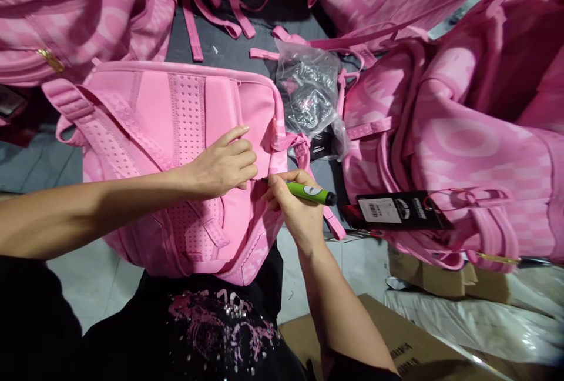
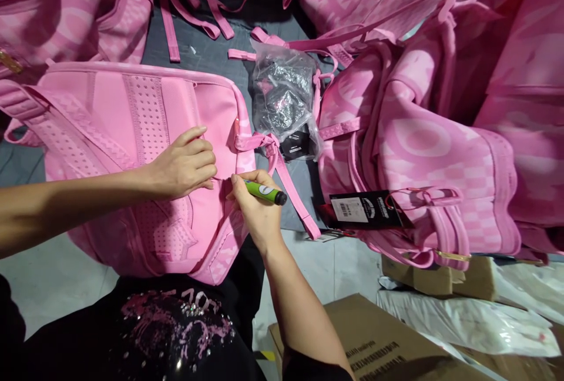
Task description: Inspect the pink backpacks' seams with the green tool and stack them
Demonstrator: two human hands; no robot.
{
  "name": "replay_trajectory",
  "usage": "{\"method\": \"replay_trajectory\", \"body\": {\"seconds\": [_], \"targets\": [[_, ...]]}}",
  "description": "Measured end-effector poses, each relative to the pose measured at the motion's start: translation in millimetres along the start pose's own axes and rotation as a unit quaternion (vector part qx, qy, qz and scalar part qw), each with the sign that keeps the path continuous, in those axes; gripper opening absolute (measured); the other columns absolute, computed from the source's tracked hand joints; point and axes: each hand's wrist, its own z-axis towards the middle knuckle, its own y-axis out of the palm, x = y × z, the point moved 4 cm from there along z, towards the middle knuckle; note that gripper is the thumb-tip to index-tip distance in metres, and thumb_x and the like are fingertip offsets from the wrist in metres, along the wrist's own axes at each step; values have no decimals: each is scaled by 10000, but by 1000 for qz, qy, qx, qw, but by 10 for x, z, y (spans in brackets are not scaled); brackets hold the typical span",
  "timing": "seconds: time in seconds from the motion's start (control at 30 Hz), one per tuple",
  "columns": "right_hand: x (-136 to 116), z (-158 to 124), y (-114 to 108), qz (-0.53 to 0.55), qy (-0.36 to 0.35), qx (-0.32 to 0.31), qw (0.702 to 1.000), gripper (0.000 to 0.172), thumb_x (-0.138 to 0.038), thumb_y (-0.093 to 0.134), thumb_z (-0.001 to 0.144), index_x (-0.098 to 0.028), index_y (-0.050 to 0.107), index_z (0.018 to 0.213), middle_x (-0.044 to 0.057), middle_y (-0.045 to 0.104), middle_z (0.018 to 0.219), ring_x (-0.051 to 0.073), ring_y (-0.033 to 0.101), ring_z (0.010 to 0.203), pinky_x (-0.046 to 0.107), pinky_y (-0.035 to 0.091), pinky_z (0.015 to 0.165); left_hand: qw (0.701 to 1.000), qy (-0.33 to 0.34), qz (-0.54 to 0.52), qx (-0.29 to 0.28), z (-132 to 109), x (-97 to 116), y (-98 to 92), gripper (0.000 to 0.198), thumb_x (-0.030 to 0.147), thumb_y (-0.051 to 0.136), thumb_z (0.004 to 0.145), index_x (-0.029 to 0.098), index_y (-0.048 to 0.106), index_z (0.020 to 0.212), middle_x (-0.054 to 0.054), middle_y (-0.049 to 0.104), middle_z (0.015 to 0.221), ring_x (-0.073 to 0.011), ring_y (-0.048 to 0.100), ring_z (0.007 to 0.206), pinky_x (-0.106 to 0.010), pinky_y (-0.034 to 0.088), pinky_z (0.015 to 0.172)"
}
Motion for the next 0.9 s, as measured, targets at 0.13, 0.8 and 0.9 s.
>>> {"method": "replay_trajectory", "body": {"seconds": [0.13, 0.8, 0.9], "targets": [[13, 28, 16, -3, 13, -11, 1000, 371, -521, 770, 763, -202, 580, 775, 0, 706, 569, 118, 585, 417, 212, 449, 420, 999, -8, -4, -40, 12, -7, 28, 254, 410, 517, 974, 216, 635, 860, 0, 583, 816, -204, 550, 913, -472, 388, 1163], [-41, 86, 24, -35, -73, -39, 996, 314, -491, 677, 868, -226, 538, 773, -53, 642, 610, 105, 598, 529, 211, 472, 505, 999, 28, -3, -18, 27, -57, 0, 298, 409, 486, 952, 190, 610, 791, -20, 593, 791, -190, 524, 898, -454, 350, 1141], [-58, 120, -3, -94, -120, -48, 987, 288, -442, 684, 869, -211, 545, 768, -58, 640, 662, 106, 622, 635, 214, 511, 615, 995, -12, -83, -51, -1, -134, 17, 247, 406, 551, 906, 188, 610, 808, -25, 599, 816, -210, 518, 966, -505, 283, 1167]]}}
